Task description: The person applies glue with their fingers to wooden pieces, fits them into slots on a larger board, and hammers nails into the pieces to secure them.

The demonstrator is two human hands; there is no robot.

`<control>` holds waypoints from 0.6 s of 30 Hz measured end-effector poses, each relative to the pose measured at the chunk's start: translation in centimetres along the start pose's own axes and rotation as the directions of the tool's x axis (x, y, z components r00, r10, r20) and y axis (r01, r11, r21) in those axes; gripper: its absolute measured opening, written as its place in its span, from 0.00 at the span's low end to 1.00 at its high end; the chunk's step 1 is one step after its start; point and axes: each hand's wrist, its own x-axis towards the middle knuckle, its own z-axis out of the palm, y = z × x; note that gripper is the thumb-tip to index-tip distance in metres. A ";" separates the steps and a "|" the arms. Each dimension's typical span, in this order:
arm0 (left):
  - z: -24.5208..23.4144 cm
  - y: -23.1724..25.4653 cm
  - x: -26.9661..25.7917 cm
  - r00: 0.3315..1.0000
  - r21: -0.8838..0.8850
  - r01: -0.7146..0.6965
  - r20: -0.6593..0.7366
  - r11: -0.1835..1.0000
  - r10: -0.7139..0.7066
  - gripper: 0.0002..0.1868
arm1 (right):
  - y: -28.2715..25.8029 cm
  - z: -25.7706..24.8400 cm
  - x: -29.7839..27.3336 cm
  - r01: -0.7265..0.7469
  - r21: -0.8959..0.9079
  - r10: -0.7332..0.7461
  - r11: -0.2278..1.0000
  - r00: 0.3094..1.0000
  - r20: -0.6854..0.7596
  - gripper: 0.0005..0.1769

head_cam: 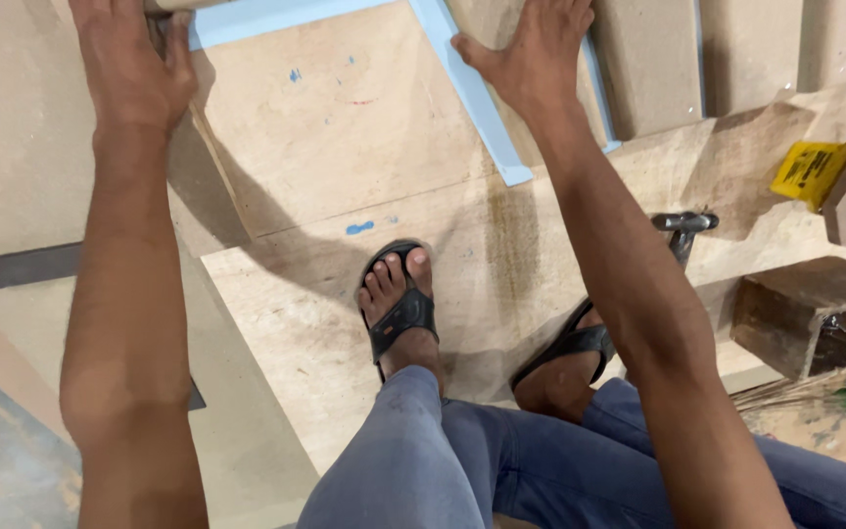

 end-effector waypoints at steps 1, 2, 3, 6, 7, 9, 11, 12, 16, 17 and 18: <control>0.1 -0.2 0.1 0.997 0.030 -0.071 -0.042 0.997 0.072 0.23 | 0.1 0.0 0.1 -0.024 0.011 0.024 1.000 1.000 0.019 0.62; 0.2 -0.4 0.0 1.000 0.056 -0.030 0.007 0.998 0.030 0.24 | 0.1 0.2 0.1 -0.051 0.025 0.050 0.998 0.998 0.043 0.63; 0.3 -0.6 -0.1 0.998 0.084 0.010 0.054 0.996 -0.015 0.26 | 0.1 0.2 0.2 -0.078 0.038 0.075 0.996 0.995 0.068 0.64; 0.4 -0.9 0.0 0.998 0.147 -0.036 0.059 0.988 0.027 0.27 | 0.0 0.2 0.1 -0.058 0.074 0.055 0.996 0.998 0.039 0.64; 0.4 -0.8 0.0 0.997 0.166 -0.076 0.040 0.983 0.071 0.26 | 0.0 0.2 0.0 -0.046 0.061 0.044 0.997 0.999 0.029 0.64; 0.3 -0.6 -0.2 0.999 0.107 -0.019 0.052 0.994 0.014 0.24 | 0.0 0.3 0.0 -0.026 0.035 0.026 0.999 1.000 0.014 0.64; 0.2 -0.2 0.0 0.997 0.053 0.037 0.061 0.998 -0.040 0.22 | 0.0 0.3 0.0 -0.063 0.045 0.062 0.997 0.997 0.043 0.64; 0.2 0.0 0.0 0.996 0.029 0.068 0.064 0.997 -0.070 0.21 | 0.1 0.2 0.1 -0.080 0.049 0.077 0.996 0.995 0.058 0.64; -0.2 0.2 -0.2 0.985 -0.008 0.140 0.103 0.990 -0.139 0.20 | -0.3 0.3 0.2 -0.080 0.045 0.076 0.996 0.993 0.087 0.64; -0.4 0.1 -0.2 0.989 0.010 0.121 0.090 0.993 -0.121 0.20 | -0.5 0.2 0.3 -0.095 0.059 0.089 0.994 0.990 0.105 0.62; -0.3 0.1 0.0 0.992 0.019 0.098 0.079 0.995 -0.099 0.21 | -0.4 -0.1 0.2 -0.115 0.065 0.107 0.991 0.987 0.124 0.61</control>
